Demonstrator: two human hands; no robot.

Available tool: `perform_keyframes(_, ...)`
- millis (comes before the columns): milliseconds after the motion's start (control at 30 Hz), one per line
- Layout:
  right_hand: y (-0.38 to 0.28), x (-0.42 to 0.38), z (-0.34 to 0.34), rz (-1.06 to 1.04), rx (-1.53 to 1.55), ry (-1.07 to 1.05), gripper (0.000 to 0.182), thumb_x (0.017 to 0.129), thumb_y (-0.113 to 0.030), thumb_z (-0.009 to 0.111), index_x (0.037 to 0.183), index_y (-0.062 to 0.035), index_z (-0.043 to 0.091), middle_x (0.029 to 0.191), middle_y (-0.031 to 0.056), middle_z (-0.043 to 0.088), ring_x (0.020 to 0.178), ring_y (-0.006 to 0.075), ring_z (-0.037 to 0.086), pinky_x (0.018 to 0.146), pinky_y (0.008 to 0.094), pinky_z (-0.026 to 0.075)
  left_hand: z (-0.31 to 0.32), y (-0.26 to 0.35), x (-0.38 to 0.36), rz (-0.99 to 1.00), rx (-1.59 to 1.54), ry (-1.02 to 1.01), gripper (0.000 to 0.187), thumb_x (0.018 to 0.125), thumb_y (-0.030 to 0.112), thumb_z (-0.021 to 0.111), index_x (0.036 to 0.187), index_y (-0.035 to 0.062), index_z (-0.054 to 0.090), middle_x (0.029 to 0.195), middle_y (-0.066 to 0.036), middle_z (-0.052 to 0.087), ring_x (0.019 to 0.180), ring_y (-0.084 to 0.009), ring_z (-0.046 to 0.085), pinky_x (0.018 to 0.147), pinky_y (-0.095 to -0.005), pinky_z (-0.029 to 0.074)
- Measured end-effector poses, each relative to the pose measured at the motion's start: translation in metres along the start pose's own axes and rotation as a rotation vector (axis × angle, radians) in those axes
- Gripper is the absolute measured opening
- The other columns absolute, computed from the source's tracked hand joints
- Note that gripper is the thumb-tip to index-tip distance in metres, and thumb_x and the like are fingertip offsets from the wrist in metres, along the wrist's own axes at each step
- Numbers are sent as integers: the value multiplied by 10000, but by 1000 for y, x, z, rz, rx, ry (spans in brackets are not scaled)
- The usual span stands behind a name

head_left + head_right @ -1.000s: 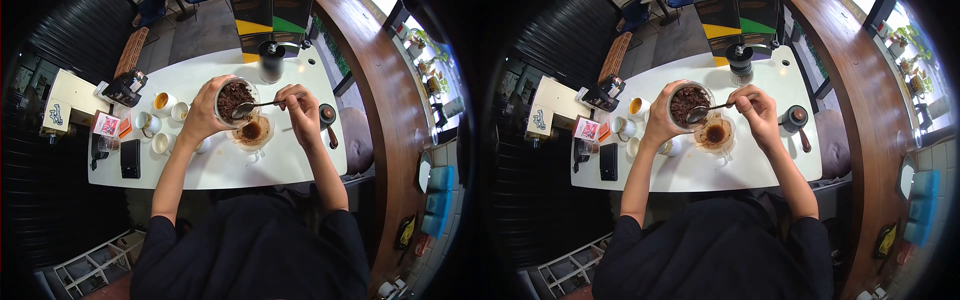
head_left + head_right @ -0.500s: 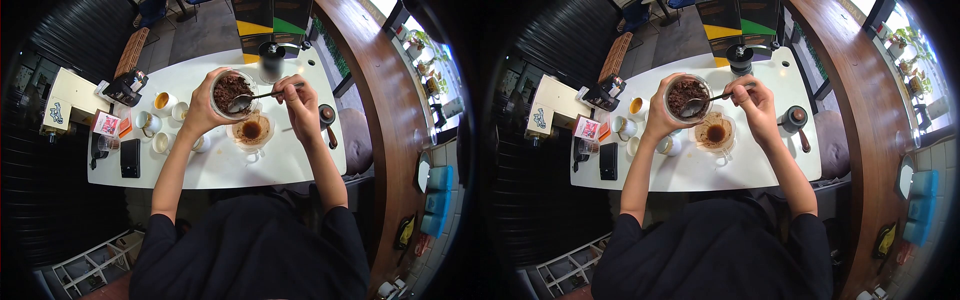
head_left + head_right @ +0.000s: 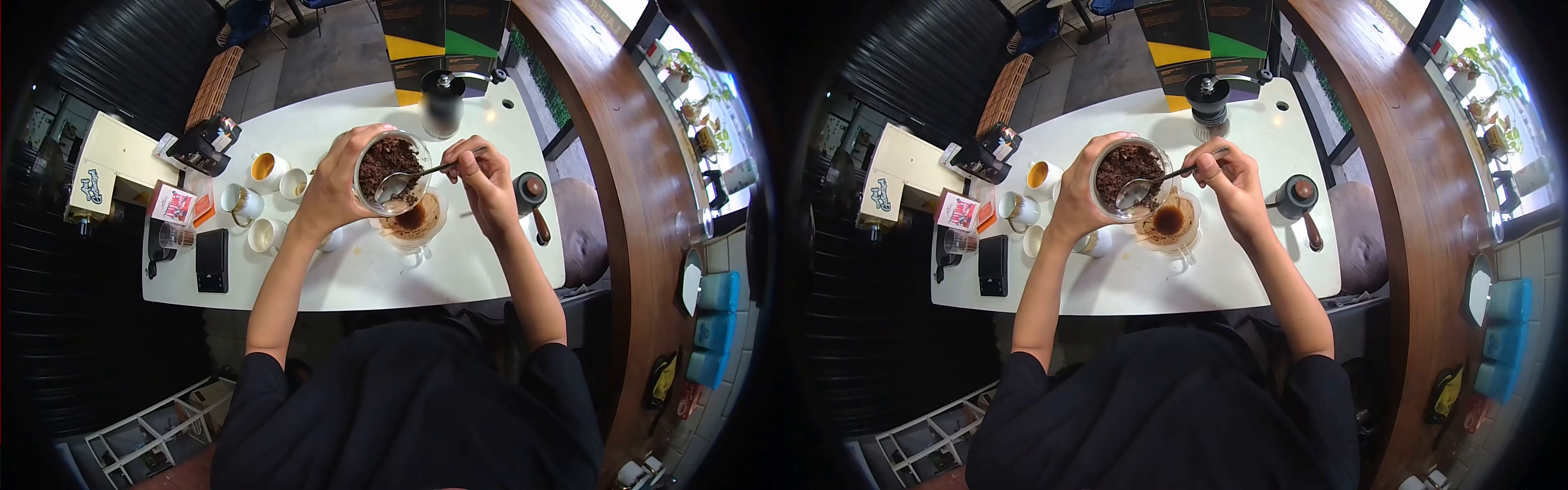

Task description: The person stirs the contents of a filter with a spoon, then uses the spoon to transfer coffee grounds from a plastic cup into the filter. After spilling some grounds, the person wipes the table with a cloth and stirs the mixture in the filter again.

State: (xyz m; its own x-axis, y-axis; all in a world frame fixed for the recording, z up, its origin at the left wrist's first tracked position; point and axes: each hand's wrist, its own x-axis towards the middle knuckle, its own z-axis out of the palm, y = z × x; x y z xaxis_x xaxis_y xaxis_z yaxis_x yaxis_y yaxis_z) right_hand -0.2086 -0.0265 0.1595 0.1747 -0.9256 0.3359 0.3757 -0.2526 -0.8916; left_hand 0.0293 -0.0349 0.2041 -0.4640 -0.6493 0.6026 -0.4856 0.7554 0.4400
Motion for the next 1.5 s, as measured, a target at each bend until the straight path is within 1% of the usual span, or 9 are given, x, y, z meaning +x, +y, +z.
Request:
perform_keyframes(233,2,-4,-3,37,57,37,250,1024,-235,588,963,7,603,952,82,581,816,127,500,751,266,410,2,2,5,152,53,18,969,559,276,969,1359,123,445,1282,-133,609,1194,-327,612,1032,-423,526)
perform_keyframes(467,6,-6,-5,32,76,48,258,1023,-242,592,964,8,604,941,77,578,811,125,492,747,268,406,2,2,7,216,102,26,949,582,252,957,1365,117,438,1270,-133,615,1180,-337,607,1024,-428,511)
perform_keyframes(567,8,-6,-5,37,77,50,257,1023,-241,592,965,9,604,946,78,578,813,127,490,753,270,406,4,-1,7,258,114,48,874,616,295,915,1345,88,479,1278,-115,608,1165,-329,602,1043,-455,481)
perform_keyframes(633,8,-6,-4,26,69,94,291,1005,-283,617,931,-2,634,911,75,656,789,107,538,731,254,427,5,-3,7,285,146,55,872,619,297,918,1344,86,483,1269,-119,608,1165,-330,601,1049,-457,478)
perform_keyframes(667,8,-6,-3,25,69,93,291,1005,-283,617,931,-2,634,911,75,656,789,107,538,731,254,427,5,-3,6,286,147,55,872,619,297,918,1344,86,483,1269,-119,608,1165,-330,601,1049,-457,478)
perform_keyframes(833,2,-4,1,-81,70,86,291,1012,-281,609,940,0,625,941,85,643,804,113,537,739,254,430,13,-10,-1,57,50,32,933,583,331,945,1352,93,474,1280,-120,605,1172,-336,596,1034,-456,493)
perform_keyframes(933,1,-3,-2,-82,114,97,286,1014,-279,606,950,-1,617,944,87,634,812,116,538,741,256,431,16,-13,-5,20,43,19,960,560,330,955,1355,98,470,1292,-115,602,1184,-335,591,1028,-451,501)
perform_keyframes(1167,0,-13,-6,-23,93,156,283,1015,-278,605,946,-4,611,938,84,631,807,116,533,736,255,427,16,-16,-5,10,10,21,951,559,313,958,1351,102,474,1303,-107,598,1193,-329,587,1030,-448,502)
perform_keyframes(1500,6,-12,-8,-41,-20,121,271,1008,-265,613,933,-5,625,898,73,647,775,99,513,716,251,422,23,-15,-3,115,26,12,937,587,305,946,1362,102,460,1294,-110,601,1176,-323,599,1039,-448,490)
